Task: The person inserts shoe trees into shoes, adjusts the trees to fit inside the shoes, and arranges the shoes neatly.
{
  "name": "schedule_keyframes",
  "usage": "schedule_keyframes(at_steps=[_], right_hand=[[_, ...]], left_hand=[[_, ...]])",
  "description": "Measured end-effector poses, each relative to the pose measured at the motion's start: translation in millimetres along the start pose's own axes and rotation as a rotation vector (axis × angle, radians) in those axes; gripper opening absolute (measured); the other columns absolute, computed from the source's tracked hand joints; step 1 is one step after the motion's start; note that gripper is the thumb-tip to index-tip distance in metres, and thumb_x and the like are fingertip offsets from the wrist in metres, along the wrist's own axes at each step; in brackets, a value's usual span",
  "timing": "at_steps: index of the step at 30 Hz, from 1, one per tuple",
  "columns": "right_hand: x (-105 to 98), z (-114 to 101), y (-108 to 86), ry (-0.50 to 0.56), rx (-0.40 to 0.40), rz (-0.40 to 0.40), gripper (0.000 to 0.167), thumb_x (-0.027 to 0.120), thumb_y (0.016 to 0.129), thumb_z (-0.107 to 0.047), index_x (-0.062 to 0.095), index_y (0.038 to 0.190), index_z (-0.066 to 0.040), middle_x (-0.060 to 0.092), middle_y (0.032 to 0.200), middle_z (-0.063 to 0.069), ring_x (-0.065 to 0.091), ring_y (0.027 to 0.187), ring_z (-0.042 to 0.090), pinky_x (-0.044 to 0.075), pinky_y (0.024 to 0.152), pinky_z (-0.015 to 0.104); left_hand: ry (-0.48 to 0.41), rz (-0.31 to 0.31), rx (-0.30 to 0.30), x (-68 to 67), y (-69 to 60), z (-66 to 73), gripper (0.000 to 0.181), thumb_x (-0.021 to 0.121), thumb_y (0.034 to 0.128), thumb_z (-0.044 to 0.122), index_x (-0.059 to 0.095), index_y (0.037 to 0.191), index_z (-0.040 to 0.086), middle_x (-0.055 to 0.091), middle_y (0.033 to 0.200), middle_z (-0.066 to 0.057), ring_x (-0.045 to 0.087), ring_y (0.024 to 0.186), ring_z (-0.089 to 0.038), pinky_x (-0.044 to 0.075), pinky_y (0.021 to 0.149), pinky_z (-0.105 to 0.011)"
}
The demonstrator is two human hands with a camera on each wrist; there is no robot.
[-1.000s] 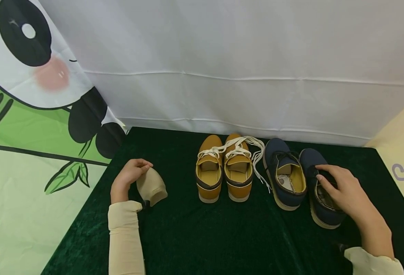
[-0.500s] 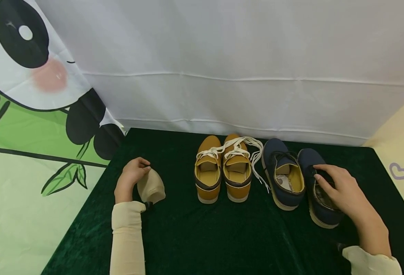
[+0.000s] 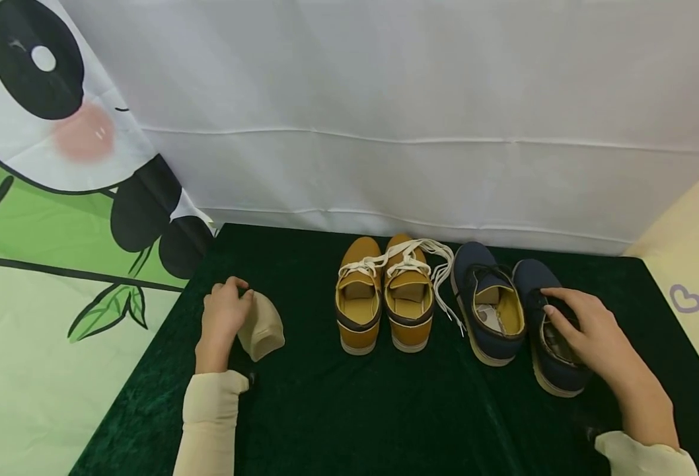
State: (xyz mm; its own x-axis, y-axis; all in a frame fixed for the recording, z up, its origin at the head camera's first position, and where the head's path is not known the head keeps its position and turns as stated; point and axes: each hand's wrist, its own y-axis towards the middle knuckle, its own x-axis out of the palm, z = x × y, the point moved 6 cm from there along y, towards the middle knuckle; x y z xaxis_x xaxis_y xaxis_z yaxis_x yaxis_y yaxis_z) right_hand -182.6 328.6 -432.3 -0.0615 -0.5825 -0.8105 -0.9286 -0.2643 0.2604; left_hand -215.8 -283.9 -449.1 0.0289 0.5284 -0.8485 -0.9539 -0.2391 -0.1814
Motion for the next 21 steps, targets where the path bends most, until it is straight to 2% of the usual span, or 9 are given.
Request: schedule_keyframes(at_steps=[2, 6, 8, 9, 11, 13, 15, 18, 21], right_hand=[[-0.1, -1.3, 0.5, -0.007, -0.009, -0.007, 0.036, 0.057, 0.108, -0.017, 0.056, 0.14, 0.0, 0.054, 0.142, 0.033, 0.043, 0.131, 0.057, 0.033, 0.101, 0.077], [-1.1, -0.4, 0.1, -0.016, -0.024, -0.024, 0.037, 0.062, 0.105, -0.014, 0.057, 0.14, -0.001, 0.057, 0.14, 0.031, 0.047, 0.129, 0.053, 0.037, 0.099, 0.072], [-3.8, 0.8, -1.9, -0.024, -0.044, -0.013, 0.039, 0.067, 0.101, -0.011, 0.058, 0.139, -0.002, 0.058, 0.138, 0.029, 0.049, 0.126, 0.05, 0.041, 0.111, 0.055], [-4.9, 1.6, -3.1, -0.027, -0.056, -0.004, 0.041, 0.07, 0.099, -0.008, 0.059, 0.138, -0.003, 0.059, 0.138, 0.028, 0.05, 0.125, 0.049, 0.04, 0.115, 0.042], [-6.8, 2.3, -6.5, -0.026, -0.082, 0.022, 0.046, 0.075, 0.093, -0.003, 0.06, 0.137, -0.003, 0.059, 0.137, 0.028, 0.051, 0.123, 0.047, 0.032, 0.114, 0.017], [-7.6, 2.7, -9.3, -0.021, -0.102, 0.048, 0.051, 0.078, 0.089, 0.0, 0.061, 0.136, -0.003, 0.058, 0.138, 0.029, 0.049, 0.124, 0.048, 0.018, 0.106, 0.001], [-6.8, 1.8, -9.9, -0.013, -0.128, 0.068, 0.053, 0.08, 0.085, 0.004, 0.062, 0.135, -0.002, 0.058, 0.138, 0.03, 0.048, 0.122, 0.047, 0.013, 0.106, -0.001], [-5.4, -0.2, -9.7, -0.014, -0.158, 0.095, 0.056, 0.082, 0.081, 0.008, 0.063, 0.133, 0.0, 0.058, 0.136, 0.029, 0.048, 0.122, 0.047, 0.013, 0.111, 0.002], [-5.5, -1.3, -10.6, -0.012, -0.165, 0.108, 0.054, 0.082, 0.078, 0.011, 0.065, 0.128, 0.0, 0.057, 0.136, 0.029, 0.047, 0.122, 0.048, 0.02, 0.125, 0.024]], left_hand=[[0.022, 0.011, -0.007, 1.3, -16.5, 3.9, 0.047, 0.044, 0.1108, 0.031, 0.046, 0.146, 0.0, 0.034, 0.153, -0.037, 0.035, 0.135, -0.058, 0.042, 0.1, -0.07], [0.035, 0.028, 0.004, 9.3, -49.6, 13.6, 0.05, 0.044, 0.1109, 0.037, 0.044, 0.148, 0.004, 0.035, 0.154, -0.033, 0.035, 0.135, -0.054, 0.044, 0.098, -0.071], [0.032, 0.039, 0.017, 14.2, -62.9, 18.9, 0.051, 0.046, 0.1104, 0.04, 0.045, 0.147, 0.005, 0.036, 0.154, -0.031, 0.037, 0.135, -0.052, 0.045, 0.097, -0.07], [0.029, 0.042, 0.024, 16.7, -68.4, 21.3, 0.051, 0.047, 0.1101, 0.041, 0.045, 0.147, 0.006, 0.037, 0.154, -0.03, 0.038, 0.135, -0.051, 0.046, 0.095, -0.068], [0.021, 0.045, 0.038, 21.7, -76.6, 25.3, 0.051, 0.05, 0.1092, 0.043, 0.046, 0.146, 0.008, 0.038, 0.154, -0.028, 0.038, 0.134, -0.049, 0.046, 0.093, -0.066], [0.017, 0.054, 0.055, 26.0, -82.0, 28.6, 0.052, 0.053, 0.1081, 0.045, 0.048, 0.145, 0.009, 0.039, 0.154, -0.026, 0.039, 0.134, -0.048, 0.047, 0.09, -0.063], [0.018, 0.064, 0.058, 30.0, -85.0, 29.8, 0.052, 0.056, 0.1069, 0.045, 0.049, 0.144, 0.009, 0.039, 0.153, -0.024, 0.04, 0.132, -0.046, 0.048, 0.087, -0.059], [0.019, 0.081, 0.049, 35.1, -87.4, 29.4, 0.053, 0.06, 0.1055, 0.043, 0.05, 0.144, 0.008, 0.039, 0.152, -0.023, 0.04, 0.131, -0.045, 0.048, 0.085, -0.058], [0.028, 0.106, 0.038, 39.2, -88.6, 28.4, 0.055, 0.062, 0.1046, 0.04, 0.048, 0.146, 0.007, 0.038, 0.15, -0.024, 0.038, 0.13, -0.045, 0.048, 0.085, -0.058]])
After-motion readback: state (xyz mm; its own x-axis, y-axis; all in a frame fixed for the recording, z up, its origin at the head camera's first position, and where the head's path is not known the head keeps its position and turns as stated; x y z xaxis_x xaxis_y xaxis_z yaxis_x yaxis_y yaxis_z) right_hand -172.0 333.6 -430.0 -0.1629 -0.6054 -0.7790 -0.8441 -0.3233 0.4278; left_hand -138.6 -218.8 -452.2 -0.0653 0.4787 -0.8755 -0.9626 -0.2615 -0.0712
